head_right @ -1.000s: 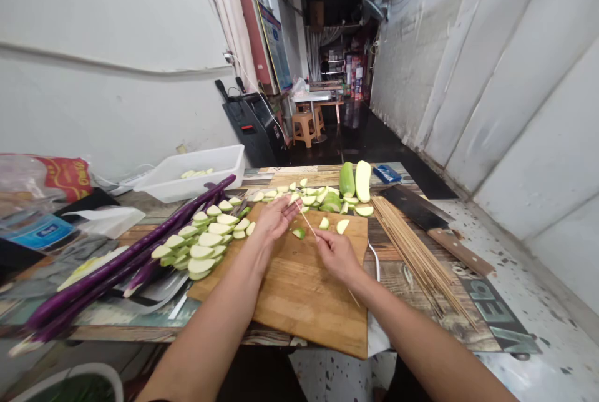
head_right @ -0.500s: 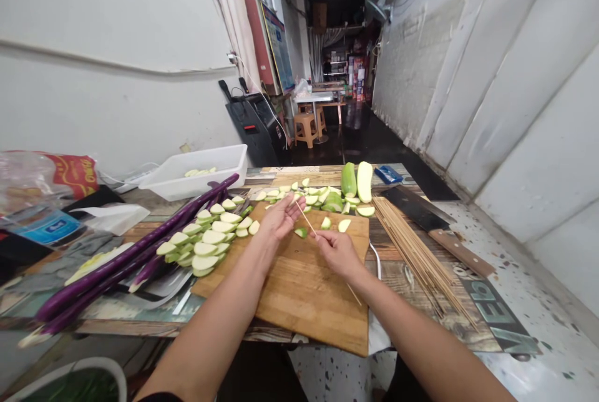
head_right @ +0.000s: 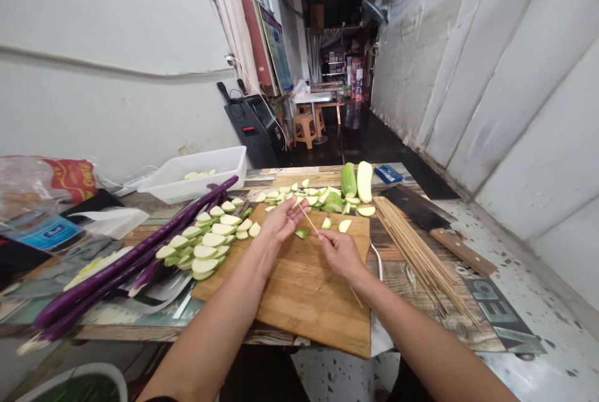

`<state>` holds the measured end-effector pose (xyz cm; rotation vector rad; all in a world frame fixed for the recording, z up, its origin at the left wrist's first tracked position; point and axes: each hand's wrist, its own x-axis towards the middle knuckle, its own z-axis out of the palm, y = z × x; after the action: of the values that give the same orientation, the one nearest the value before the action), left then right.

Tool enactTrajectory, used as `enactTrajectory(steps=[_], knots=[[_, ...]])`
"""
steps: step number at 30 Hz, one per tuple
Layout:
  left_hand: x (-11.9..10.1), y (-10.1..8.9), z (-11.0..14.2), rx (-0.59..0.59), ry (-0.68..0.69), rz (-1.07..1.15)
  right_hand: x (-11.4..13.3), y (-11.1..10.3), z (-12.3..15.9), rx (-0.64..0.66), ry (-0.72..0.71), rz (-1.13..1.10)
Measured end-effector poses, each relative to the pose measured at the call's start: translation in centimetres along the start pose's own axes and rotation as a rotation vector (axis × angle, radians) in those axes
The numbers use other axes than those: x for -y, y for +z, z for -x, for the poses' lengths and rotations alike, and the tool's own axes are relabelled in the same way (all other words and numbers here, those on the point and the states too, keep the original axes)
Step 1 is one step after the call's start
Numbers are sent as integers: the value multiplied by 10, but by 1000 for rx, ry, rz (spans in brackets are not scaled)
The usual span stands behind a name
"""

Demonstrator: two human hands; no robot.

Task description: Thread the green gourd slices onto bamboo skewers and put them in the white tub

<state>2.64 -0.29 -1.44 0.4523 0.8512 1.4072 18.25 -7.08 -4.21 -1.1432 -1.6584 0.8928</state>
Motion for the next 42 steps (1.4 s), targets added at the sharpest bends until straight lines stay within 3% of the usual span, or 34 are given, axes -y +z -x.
enactTrajectory(steps=[7, 10, 12, 17, 20, 22, 26, 29, 31, 36, 39, 42], knots=[[2, 2, 2, 0, -22, -7, 14, -5, -2, 227, 383, -533], [2, 2, 2, 1, -38, -3, 17, -6, -3, 253, 428, -554], [3, 3, 3, -2, -41, 2, 15, -4, -3, 181, 352, -402], [5, 4, 4, -6, -33, -5, 5, -1, -1, -62, -80, 181], [6, 4, 3, -4, -37, -6, 5, -1, -1, -59, -123, 239], [7, 4, 3, 8, -41, 2, 8, -2, -3, 6, -30, 76], [6, 3, 4, 32, -65, 19, 14, -3, -6, 190, 321, -429], [5, 4, 5, 33, -77, 18, 14, -4, -7, 264, 412, -564], [5, 5, 7, 34, -74, 20, 13, -2, -7, 204, 346, -465], [11, 9, 12, 62, -85, -34, 9, 1, -6, -69, -79, 129], [16, 12, 16, 102, -97, -62, 9, -1, -6, -127, -150, 289], [21, 15, 21, 118, -111, -93, 11, -3, -6, -124, -147, 271]])
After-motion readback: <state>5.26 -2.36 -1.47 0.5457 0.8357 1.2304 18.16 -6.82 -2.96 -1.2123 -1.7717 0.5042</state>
